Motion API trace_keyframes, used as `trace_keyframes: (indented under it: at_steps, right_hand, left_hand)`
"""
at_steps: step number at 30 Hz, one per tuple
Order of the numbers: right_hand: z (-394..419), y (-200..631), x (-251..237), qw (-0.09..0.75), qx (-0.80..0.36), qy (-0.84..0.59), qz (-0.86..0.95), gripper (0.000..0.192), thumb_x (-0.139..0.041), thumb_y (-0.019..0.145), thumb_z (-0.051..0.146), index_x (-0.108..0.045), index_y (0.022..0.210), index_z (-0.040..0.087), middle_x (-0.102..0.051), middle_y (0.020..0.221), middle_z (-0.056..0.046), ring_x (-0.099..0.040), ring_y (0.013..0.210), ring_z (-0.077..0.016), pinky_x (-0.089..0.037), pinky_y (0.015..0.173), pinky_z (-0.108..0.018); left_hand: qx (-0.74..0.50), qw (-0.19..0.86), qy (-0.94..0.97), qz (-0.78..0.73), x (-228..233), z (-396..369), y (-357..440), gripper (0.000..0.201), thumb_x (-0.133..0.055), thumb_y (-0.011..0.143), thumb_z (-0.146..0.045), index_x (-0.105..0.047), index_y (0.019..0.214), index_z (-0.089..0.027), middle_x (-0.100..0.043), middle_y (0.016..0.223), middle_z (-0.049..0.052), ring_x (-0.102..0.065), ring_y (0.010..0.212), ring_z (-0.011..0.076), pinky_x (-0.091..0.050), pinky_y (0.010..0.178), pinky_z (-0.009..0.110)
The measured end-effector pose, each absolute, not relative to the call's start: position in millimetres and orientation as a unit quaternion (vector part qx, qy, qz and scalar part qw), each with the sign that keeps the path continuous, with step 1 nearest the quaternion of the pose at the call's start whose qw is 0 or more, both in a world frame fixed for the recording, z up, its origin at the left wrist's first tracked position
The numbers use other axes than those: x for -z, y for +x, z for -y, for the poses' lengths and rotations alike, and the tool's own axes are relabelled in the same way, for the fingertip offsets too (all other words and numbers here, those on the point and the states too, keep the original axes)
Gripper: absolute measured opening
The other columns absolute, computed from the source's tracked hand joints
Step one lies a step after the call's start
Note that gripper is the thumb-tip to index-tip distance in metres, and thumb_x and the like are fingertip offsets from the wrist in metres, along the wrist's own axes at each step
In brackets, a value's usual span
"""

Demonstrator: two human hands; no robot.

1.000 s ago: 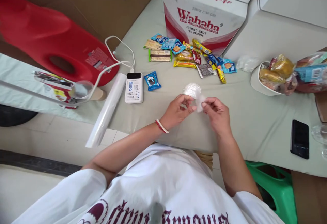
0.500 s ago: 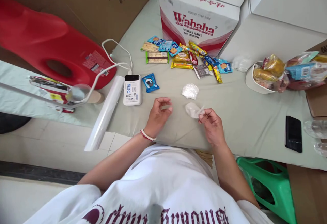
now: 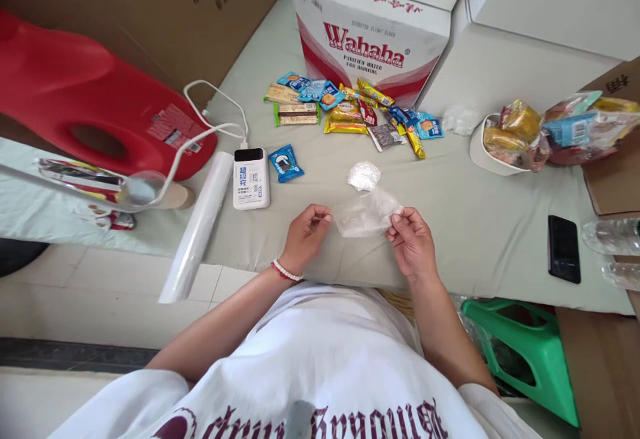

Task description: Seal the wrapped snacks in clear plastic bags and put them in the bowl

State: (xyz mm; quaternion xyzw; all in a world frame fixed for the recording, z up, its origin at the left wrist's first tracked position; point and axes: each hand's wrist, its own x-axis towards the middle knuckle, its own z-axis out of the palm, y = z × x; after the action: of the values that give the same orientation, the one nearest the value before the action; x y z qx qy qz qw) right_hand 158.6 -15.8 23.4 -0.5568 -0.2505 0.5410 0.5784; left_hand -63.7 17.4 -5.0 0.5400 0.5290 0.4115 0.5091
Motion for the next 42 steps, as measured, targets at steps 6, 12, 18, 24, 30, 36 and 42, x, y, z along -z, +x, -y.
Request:
trace_keyframes:
  at_steps: [6, 12, 18, 24, 30, 36, 42]
  right_hand:
    - [21, 144, -32, 0.551, -0.544, -0.552, 0.309, 0.035, -0.088, 0.075, 0.046, -0.062, 0.086, 0.026, -0.056, 0.071, 0.005, -0.049, 0.059, -0.0097, -0.045, 0.058, -0.023]
    - [37, 156, -34, 0.490, -0.565, -0.542, 0.383, 0.027, -0.085, 0.080, 0.045, -0.068, 0.089, 0.026, -0.062, 0.076, 0.002, -0.054, 0.066, -0.0124, -0.046, 0.066, -0.026]
    - [49, 164, -29, 0.466, -0.595, -0.514, 0.405, 0.027, -0.084, 0.080, 0.048, -0.069, 0.090, 0.027, -0.061, 0.079, 0.000, -0.055, 0.071, -0.0156, -0.047, 0.069, -0.030]
    - [43, 165, -32, 0.511, -0.546, -0.559, 0.358, 0.028, -0.086, 0.077, 0.048, -0.069, 0.085, 0.026, -0.059, 0.079, 0.001, -0.052, 0.069, -0.0135, -0.046, 0.067, -0.028]
    - [42, 173, -26, 0.497, -0.533, -0.596, 0.335, 0.032, -0.086, 0.076, 0.049, -0.068, 0.083, 0.024, -0.062, 0.087, -0.002, -0.053, 0.073, -0.0137, -0.049, 0.064, -0.026]
    - [18, 143, -21, 0.463, -0.638, -0.524, 0.322, 0.051, -0.089, 0.073, 0.050, -0.067, 0.115, 0.031, -0.068, 0.120, -0.004, -0.064, 0.100, -0.0193, -0.060, 0.080, -0.033]
    - [-8, 120, -12, 0.463, -0.647, -0.514, 0.320, 0.041, -0.091, 0.066, 0.048, -0.069, 0.090, 0.023, -0.065, 0.076, 0.002, -0.054, 0.064, -0.0120, -0.048, 0.061, -0.026]
  left_hand:
    - [-0.395, 0.516, 0.540, -0.535, -1, -17, -47, 0.067, -0.081, 0.074, -0.052, -0.054, 0.127, -0.019, -0.060, 0.132, 0.016, -0.061, 0.117, 0.0266, -0.052, 0.090, 0.038]
    - [-0.296, 0.543, 0.565, -0.546, -3, -26, -41, 0.040, -0.064, 0.088, -0.055, -0.064, 0.101, -0.017, -0.069, 0.110, 0.012, -0.065, 0.099, 0.0235, -0.051, 0.085, 0.037]
    - [-0.258, 0.614, 0.529, -0.526, -5, -26, -32, 0.048, -0.085, 0.068, -0.044, -0.067, 0.104, -0.017, -0.070, 0.095, 0.006, -0.063, 0.081, 0.0190, -0.048, 0.072, 0.030]
    - [-0.411, 0.660, 0.383, -0.499, -6, -29, -35, 0.033, -0.066, 0.085, -0.050, -0.053, 0.077, -0.021, -0.056, 0.072, -0.003, -0.051, 0.066, 0.0116, -0.044, 0.064, 0.025]
    - [-0.511, 0.652, 0.242, -0.506, -11, -32, -39, 0.039, -0.071, 0.085, -0.053, -0.046, 0.080, -0.023, -0.045, 0.071, -0.005, -0.042, 0.060, 0.0101, -0.039, 0.057, 0.023]
    - [-0.508, 0.631, 0.338, -0.479, -12, -19, -31, 0.054, -0.065, 0.085, -0.072, -0.042, 0.076, -0.023, -0.037, 0.064, -0.006, -0.033, 0.058, 0.0110, -0.032, 0.054, 0.025]
    - [-0.451, 0.612, 0.432, -0.485, -11, -19, -48, 0.054, -0.083, 0.073, -0.051, -0.039, 0.066, -0.021, -0.040, 0.062, -0.007, -0.039, 0.060, 0.0084, -0.036, 0.060, 0.023]
